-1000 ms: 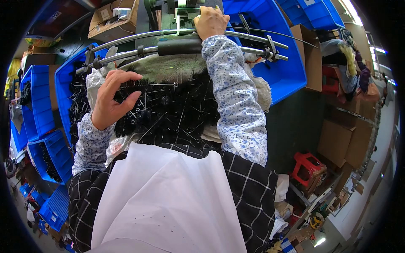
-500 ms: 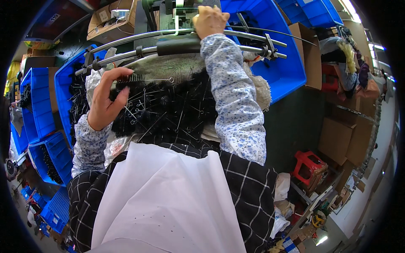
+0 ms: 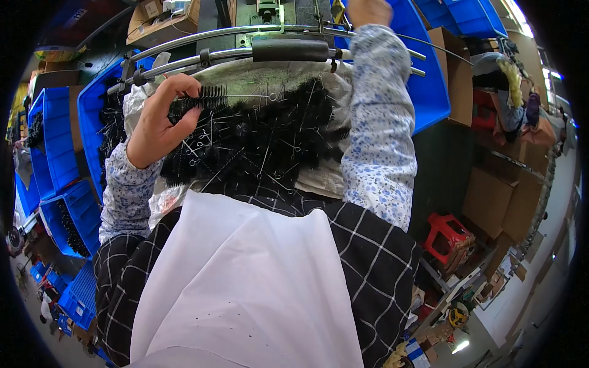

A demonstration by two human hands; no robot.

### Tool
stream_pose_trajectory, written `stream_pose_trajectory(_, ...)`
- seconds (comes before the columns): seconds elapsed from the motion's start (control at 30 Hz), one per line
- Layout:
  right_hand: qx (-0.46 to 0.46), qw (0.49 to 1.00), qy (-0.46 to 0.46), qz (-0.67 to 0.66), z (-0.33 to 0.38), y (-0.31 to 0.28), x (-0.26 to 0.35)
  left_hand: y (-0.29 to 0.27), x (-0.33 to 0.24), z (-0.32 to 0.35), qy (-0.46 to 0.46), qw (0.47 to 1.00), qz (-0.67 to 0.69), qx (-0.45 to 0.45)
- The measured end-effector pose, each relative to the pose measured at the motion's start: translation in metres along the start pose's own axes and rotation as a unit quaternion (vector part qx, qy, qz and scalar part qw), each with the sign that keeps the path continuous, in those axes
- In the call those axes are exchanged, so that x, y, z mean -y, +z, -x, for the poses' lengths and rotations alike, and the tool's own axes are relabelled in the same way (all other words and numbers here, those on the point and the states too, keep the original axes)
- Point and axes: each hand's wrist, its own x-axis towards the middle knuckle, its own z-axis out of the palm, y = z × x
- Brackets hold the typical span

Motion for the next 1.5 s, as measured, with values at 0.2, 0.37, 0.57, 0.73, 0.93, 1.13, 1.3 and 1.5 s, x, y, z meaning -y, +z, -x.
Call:
stream_pose_trajectory(0.2, 0.150, 0.947, -0.116, -0.259, 0.057, -0.075, 0.085, 0.025, 0.001, -0.011, -0.009, 0.998, 0.001, -0.064)
stream_pose_trajectory(0.37, 0.283, 0.849, -0.157, -0.418, 0.105, -0.101, 0.149, 0.032, -0.004, -0.024, -0.016, 0.997, 0.016, -0.076)
stream_pose_trajectory(0.57, 0.030, 0.979, -0.093, -0.178, 0.053, -0.031, 0.110, 0.032, 0.000, -0.009, -0.041, 0.998, -0.056, 0.006)
stream_pose_trajectory(0.73, -0.038, 0.995, -0.093, 0.001, 0.025, 0.031, 0.065, 0.067, 0.010, 0.006, 0.050, 0.952, -0.175, 0.246)
stream_pose_trajectory(0.93, -0.015, 0.991, -0.070, -0.113, 0.020, 0.023, 0.076, 0.062, 0.008, 0.009, 0.021, 0.945, -0.170, 0.279)
stream_pose_trajectory(1.13, -0.028, 0.986, -0.077, -0.143, 0.018, 0.025, 0.080, 0.042, 0.004, 0.006, 0.030, 0.965, -0.066, 0.253)
stream_pose_trajectory(1.3, -0.016, 0.990, -0.104, -0.094, 0.010, 0.032, 0.075, 0.017, -0.013, -0.002, 0.034, 0.981, -0.039, 0.189)
stream_pose_trajectory(1.5, -0.018, 0.998, -0.057, 0.016, 0.020, 0.003, 0.087, 0.000, -0.017, -0.002, 0.027, 0.993, -0.025, 0.111)
